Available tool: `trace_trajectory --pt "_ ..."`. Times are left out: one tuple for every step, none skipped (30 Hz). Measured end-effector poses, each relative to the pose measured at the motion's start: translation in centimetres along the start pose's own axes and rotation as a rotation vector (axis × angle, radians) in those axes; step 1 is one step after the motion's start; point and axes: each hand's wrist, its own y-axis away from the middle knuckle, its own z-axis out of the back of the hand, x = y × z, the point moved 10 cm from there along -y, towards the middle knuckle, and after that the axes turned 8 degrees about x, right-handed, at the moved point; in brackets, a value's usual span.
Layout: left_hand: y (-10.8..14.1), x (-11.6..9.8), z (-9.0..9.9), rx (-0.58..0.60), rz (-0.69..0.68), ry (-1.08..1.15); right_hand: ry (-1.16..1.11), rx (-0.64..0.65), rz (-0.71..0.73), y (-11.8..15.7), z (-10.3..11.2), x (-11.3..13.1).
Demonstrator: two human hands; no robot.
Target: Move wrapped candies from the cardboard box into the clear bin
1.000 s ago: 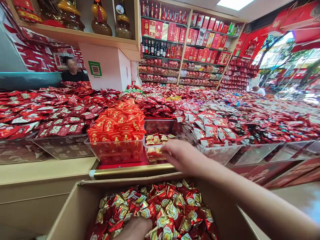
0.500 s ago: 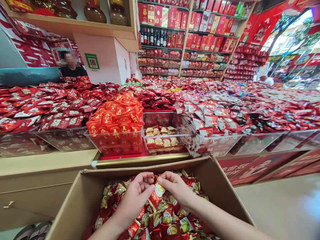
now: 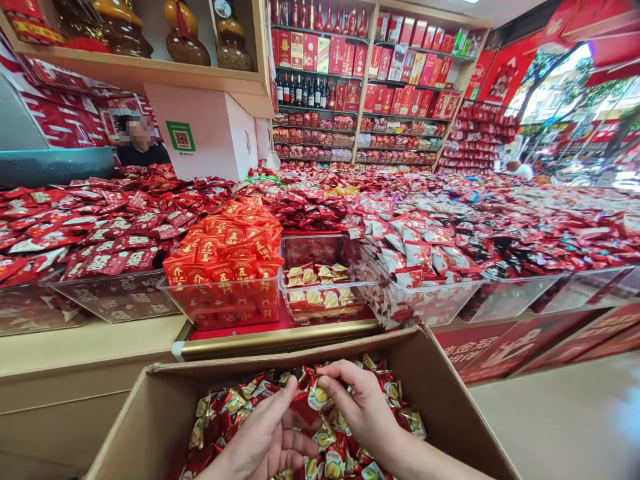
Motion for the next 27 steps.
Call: trace_trajectory --pt "0.1 -0.4 0.0 -0.004 -0.034 0.025 0.033 0.007 0.04 0.0 0.1 0.5" --pt "0.2 -1.1 0.3 -0.016 -0.091 0.046 0.05 0.017 0.074 0.1 0.2 0.9" --pt "0.3 -1.8 0.6 -0.032 -0.155 0.065 0.058 0.034 0.103 0.1 0.2 1.2" --pt "0.4 -2.4 1.0 -0.043 -0.212 0.077 0.059 0.05 0.127 0.1 0.1 1.4" --pt "0.5 -3.0 1.3 -0.051 -0.26 0.078 0.055 0.061 0.147 0.1 0.2 1.5" --pt "0.7 -3.5 1.7 -0.064 -0.305 0.069 0.05 0.071 0.162 0.2 0.2 1.7" --pt "0.8 -4.0 2.0 -0.082 -0.346 0.046 0.042 0.082 0.169 0.2 0.1 1.7" --pt "1.1 -4.5 2.4 -0.103 -0.393 0.011 0.032 0.093 0.17 0.4 0.0 1.8" --pt "1.4 -5.1 2.6 -0.127 -0.441 -0.027 0.016 0.108 0.163 0.5 -0.2 1.8" --pt "1.7 -5.5 2.7 -0.146 -0.487 -0.061 -0.012 0.133 0.15 0.6 -0.5 1.8" --pt "2.0 -6.0 2.6 -0.156 -0.536 -0.087 -0.06 0.171 0.127 0.8 -1.0 1.7" --pt "2.2 -6.3 2.3 -0.148 -0.576 -0.108 -0.135 0.208 0.092 0.8 -1.6 1.4" --pt "2.4 -6.4 1.9 -0.132 -0.605 -0.117 -0.232 0.228 0.046 0.9 -2.0 1.1" --pt "2.5 -6.5 1.4 -0.113 -0.628 -0.117 -0.347 0.232 -0.012 0.9 -2.4 0.5" --pt "2.6 -6.5 1.0 -0.093 -0.643 -0.113 -0.47 0.222 -0.077 0.8 -2.7 -0.1" --pt "2.7 -6.4 0.7 -0.079 -0.654 -0.108 -0.589 0.201 -0.14 0.7 -3.0 -0.7" --pt "2.8 -6.3 0.6 -0.076 -0.666 -0.105 -0.691 0.172 -0.193 0.7 -3.2 -1.3" --pt "2.9 -6.4 0.6 -0.083 -0.679 -0.103 -0.767 0.149 -0.233 0.6 -3.4 -1.7" --pt "3.0 -6.4 0.7 -0.1 -0.689 -0.105 -0.817 0.139 -0.261 0.6 -3.6 -2.1" --pt "3.0 -6.4 0.8 -0.104 -0.681 -0.114 -0.845 0.134 -0.277 0.5 -3.8 -2.3" --pt "2.8 -6.2 0.7 -0.091 -0.653 -0.129 -0.853 0.128 -0.28 0.6 -3.9 -2.5" --pt "2.5 -6.0 0.6 -0.071 -0.61 -0.15 -0.85 0.128 -0.278 0.6 -4.0 -2.6" --pt "2.2 -5.7 0.5 -0.052 -0.562 -0.176 -0.845 0.133 -0.274 0.7 -4.2 -2.7" --pt "1.9 -5.5 0.4 -0.037 -0.516 -0.199 -0.846 0.142 -0.272 0.9 -4.4 -2.8" --pt "1.7 -5.2 0.4 -0.033 -0.482 -0.221 -0.851 0.157 -0.273 1.1 -4.7 -3.0" --pt "1.6 -5.2 0.5 -0.042 -0.467 -0.234 -0.855 0.18 -0.283 1.3 -5.1 -3.1" --pt "1.7 -5.2 0.6 -0.063 -0.469 -0.238 -0.85 0.21 -0.3 1.4 -5.5 -3.3"
